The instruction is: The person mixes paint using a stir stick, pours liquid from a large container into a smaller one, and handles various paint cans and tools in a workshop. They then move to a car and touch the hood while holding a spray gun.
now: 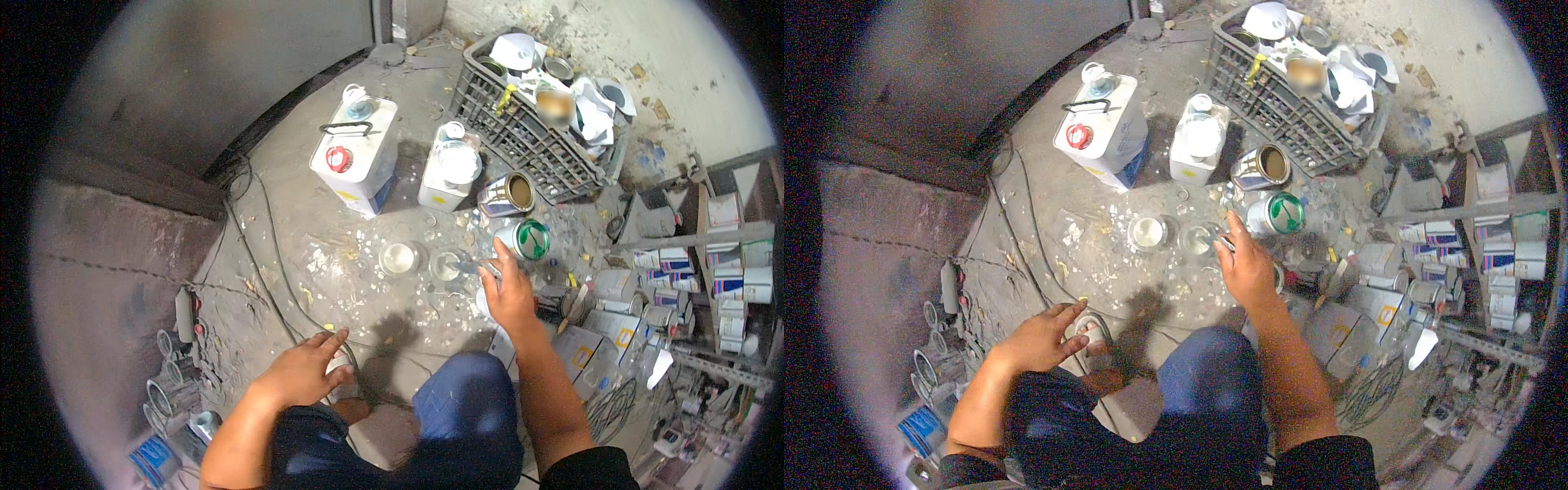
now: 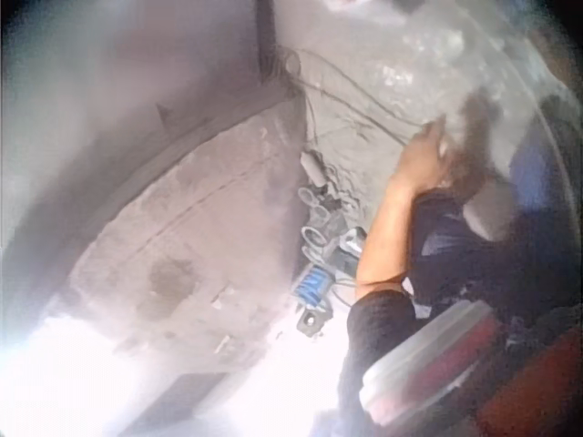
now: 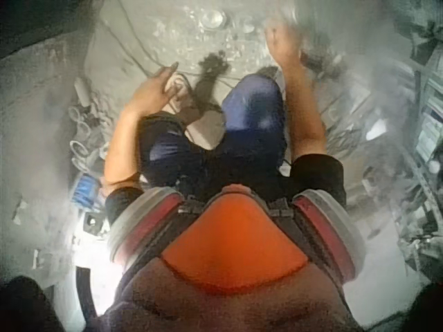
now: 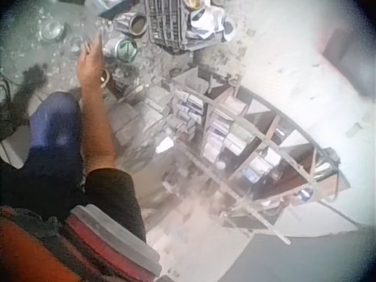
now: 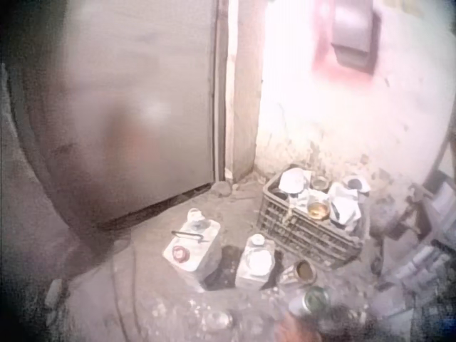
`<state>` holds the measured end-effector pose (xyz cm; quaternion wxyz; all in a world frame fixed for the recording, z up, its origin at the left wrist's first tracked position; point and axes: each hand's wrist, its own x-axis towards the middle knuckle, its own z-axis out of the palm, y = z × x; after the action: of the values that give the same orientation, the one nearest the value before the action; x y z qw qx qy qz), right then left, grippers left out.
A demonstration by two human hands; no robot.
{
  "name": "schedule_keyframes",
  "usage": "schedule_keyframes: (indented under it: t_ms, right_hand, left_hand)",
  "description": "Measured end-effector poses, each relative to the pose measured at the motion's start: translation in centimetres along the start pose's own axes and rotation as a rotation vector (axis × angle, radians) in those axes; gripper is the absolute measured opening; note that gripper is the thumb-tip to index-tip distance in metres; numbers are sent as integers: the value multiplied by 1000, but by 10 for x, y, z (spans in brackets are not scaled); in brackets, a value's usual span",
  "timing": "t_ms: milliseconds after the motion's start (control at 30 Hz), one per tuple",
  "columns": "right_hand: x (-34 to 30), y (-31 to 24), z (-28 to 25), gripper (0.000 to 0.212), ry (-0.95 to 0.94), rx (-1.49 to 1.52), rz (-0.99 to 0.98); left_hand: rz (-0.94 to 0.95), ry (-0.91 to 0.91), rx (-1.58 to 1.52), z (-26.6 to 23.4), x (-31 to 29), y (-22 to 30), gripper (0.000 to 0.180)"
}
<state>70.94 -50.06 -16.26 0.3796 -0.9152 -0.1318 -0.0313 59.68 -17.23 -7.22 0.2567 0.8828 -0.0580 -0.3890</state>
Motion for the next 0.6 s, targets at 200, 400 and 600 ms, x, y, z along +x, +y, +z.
schedule_keyframes:
  t_ms: [200, 400, 600]
  right_hand:
    - [-1, 5, 11, 55, -75, 30, 192]
    - [-2, 11, 12, 46, -120, 75, 110]
    - [-2, 12, 1, 43, -100, 88, 55]
  left_hand:
    - [3, 126, -14, 2, -25, 3, 65]
    - [-52, 172, -27, 4, -34, 5, 62]
    - [-53, 212, -30, 10, -36, 0, 62]
